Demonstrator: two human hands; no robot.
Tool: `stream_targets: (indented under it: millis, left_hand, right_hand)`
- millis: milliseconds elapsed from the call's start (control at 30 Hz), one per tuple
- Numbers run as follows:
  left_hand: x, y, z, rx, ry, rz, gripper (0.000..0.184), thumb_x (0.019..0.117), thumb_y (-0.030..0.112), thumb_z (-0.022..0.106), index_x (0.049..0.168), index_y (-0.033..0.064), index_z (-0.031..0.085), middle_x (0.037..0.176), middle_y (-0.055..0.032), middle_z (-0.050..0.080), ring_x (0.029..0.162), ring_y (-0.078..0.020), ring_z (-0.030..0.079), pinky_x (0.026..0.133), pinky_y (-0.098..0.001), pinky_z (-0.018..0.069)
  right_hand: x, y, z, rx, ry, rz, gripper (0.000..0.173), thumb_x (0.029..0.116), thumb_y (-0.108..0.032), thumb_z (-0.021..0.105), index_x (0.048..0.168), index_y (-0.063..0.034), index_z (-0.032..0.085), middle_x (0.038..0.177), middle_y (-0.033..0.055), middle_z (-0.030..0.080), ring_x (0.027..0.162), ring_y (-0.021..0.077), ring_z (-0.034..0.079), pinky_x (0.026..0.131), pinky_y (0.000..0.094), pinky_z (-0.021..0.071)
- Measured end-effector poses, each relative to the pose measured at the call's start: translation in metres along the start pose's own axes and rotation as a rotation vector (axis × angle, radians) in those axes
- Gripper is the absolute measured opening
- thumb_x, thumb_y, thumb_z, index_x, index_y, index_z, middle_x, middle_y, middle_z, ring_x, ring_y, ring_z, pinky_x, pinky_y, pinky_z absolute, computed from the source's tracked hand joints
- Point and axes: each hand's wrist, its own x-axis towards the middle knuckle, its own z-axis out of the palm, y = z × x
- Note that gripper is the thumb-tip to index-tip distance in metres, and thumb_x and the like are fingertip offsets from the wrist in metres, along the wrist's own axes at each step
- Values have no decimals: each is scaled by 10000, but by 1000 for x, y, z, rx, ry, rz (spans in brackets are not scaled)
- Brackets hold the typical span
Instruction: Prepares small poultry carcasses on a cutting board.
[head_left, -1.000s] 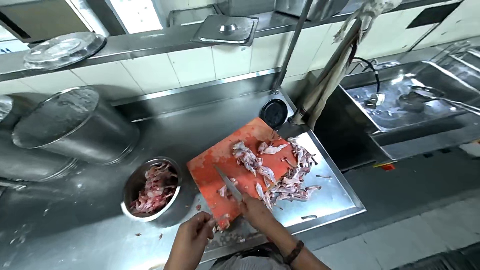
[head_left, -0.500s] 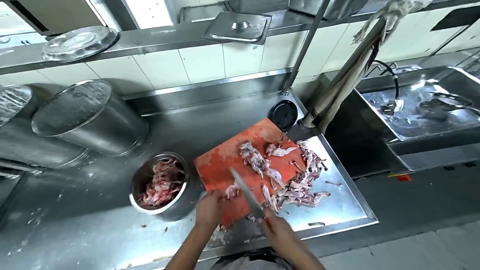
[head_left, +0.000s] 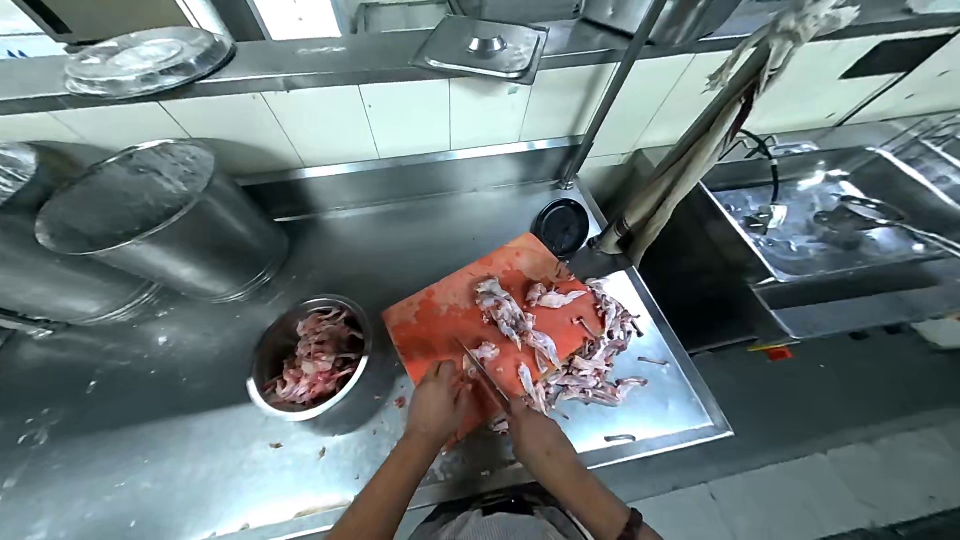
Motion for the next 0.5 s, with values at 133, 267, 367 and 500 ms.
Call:
stream_targets:
  millis: [133, 267, 367, 500]
  left_hand:
    - [21, 24, 4, 137, -127, -21, 378, 1081, 246, 424, 1330, 37, 619, 1342, -164, 647, 1262, -315, 628, 1075, -482, 506]
    - [17, 35, -20, 179, -206, -76, 402, 1077, 283, 406, 1225, 22, 674, 1279, -181, 678, 1236, -331, 641, 1057, -519, 503]
    - [10, 46, -44, 53, -255, -109, 398, 1064, 317, 452, 1177, 27, 701, 1205, -193, 700, 1189, -340, 658, 1035, -544, 506]
    - [2, 59, -57, 32, -266, -110, 379, 1064, 310, 460, 1144, 35, 707, 1154, -185, 709, 1135, -332, 676, 997, -542, 521]
  right_hand:
    - [3, 8, -5, 57, -22, -16, 414, 1097, -358, 402, 1418, -107, 473, 1093, 194, 713, 1048, 383, 715, 902, 558, 570]
    - [-11, 5, -7, 93, 58, 38, 398, 1095, -367, 400, 1394, -122, 495, 1048, 162, 720, 1000, 358, 727, 860, 539, 584]
    - [-29, 2, -13, 196, 153, 27, 362, 1090, -352, 407, 1330, -110, 528, 975, 145, 716, 916, 340, 734, 804, 523, 592]
    - [-41, 11, -4, 313, 78, -139, 404, 1089, -391, 415, 1323, -87, 543, 899, 154, 692, 854, 345, 712, 790, 545, 571]
